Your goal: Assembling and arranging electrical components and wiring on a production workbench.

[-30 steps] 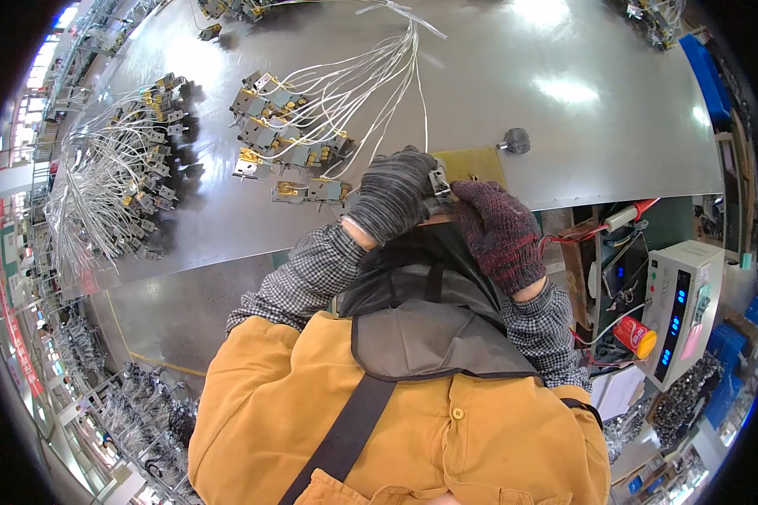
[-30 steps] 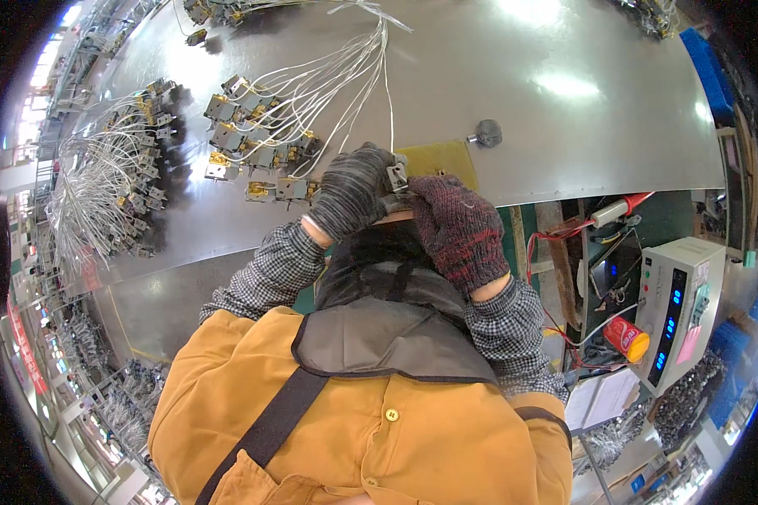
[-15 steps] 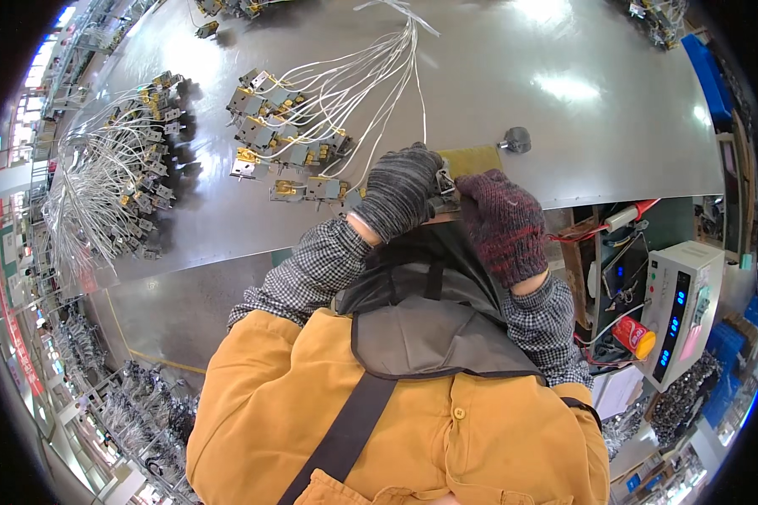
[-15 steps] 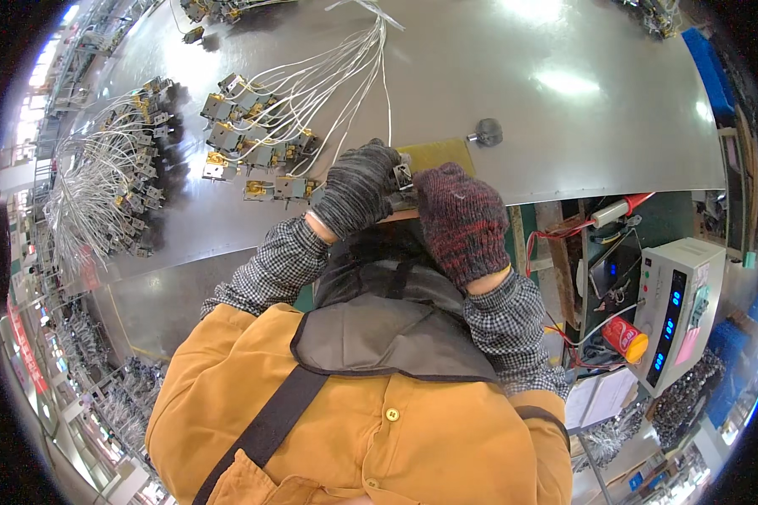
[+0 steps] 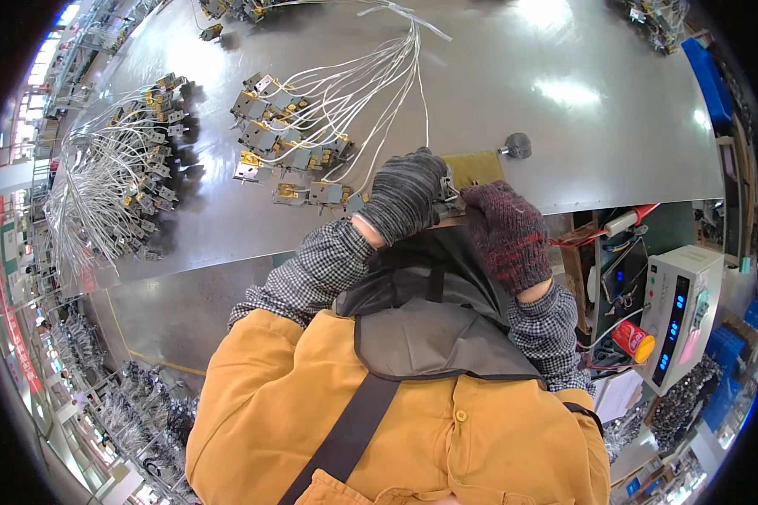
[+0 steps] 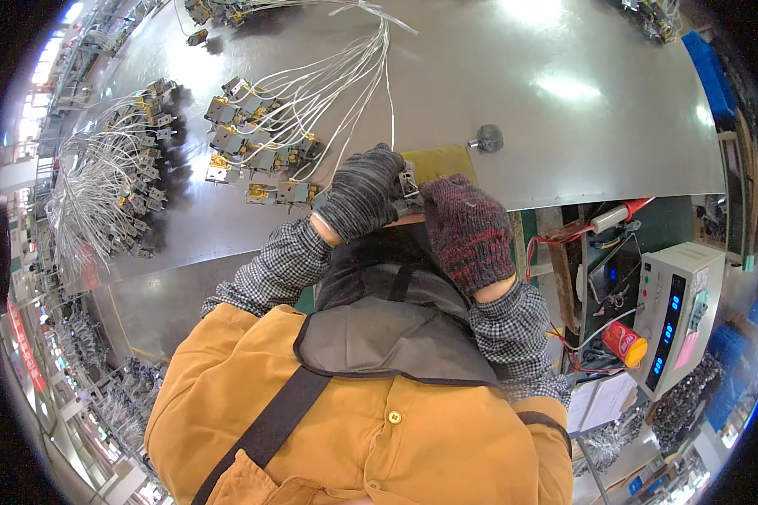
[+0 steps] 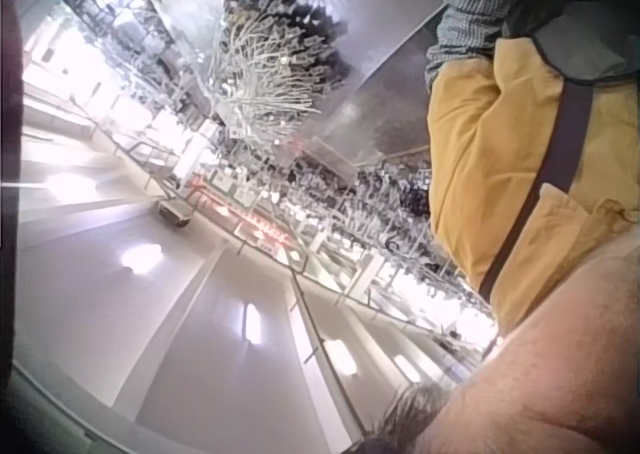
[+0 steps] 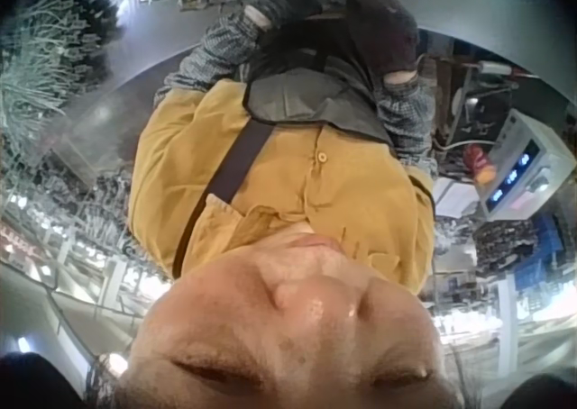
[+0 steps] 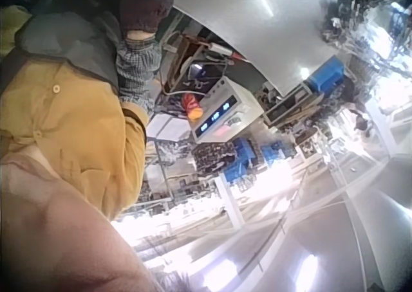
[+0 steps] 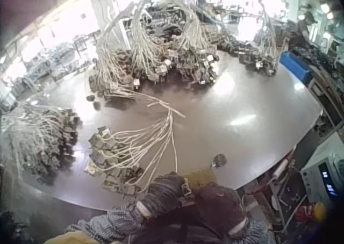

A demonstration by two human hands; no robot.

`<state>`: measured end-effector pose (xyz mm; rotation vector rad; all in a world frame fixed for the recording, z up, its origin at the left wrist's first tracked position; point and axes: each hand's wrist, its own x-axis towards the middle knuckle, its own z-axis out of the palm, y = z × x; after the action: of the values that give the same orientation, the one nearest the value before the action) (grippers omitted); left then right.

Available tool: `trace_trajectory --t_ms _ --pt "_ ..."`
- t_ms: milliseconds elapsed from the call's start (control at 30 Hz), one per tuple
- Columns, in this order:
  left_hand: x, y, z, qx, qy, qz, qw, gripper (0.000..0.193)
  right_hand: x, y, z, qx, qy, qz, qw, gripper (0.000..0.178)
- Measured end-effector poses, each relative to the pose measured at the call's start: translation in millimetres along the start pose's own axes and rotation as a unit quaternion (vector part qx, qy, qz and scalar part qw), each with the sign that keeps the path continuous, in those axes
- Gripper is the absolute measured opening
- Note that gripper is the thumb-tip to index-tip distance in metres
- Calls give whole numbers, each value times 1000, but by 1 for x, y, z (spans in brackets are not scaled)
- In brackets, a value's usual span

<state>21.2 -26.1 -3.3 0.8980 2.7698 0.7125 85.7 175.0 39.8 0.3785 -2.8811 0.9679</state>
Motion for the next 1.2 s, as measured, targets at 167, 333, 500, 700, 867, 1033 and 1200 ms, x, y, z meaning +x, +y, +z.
trace_trajectory --t_ms 167,333,500,700,867,1033,1200 --pt "2 6 -2 28 -8 -14 999 59 3 -2 0 6 2 17 1000 20" --pt "-10 -21 -10 -283 8 -15 959 52 1 3 3 94 7 16 995 22" --pt "-36 -91 -115 -74 331 -17 941 49 -9 4 15 295 -25 94 951 22" --pt "-66 -198 -144 -169 341 -83 921 54 -11 1 38 353 -139 107 919 22" --pt "-52 -72 -89 79 322 1 944 38 5 15 37 266 -26 82 960 23" --pt "-55 -12 -52 -10 153 43 987 47 17 23 33 262 -29 107 959 22" --pt "-39 -1 -42 14 23 49 998 57 9 36 30 212 37 113 970 23"
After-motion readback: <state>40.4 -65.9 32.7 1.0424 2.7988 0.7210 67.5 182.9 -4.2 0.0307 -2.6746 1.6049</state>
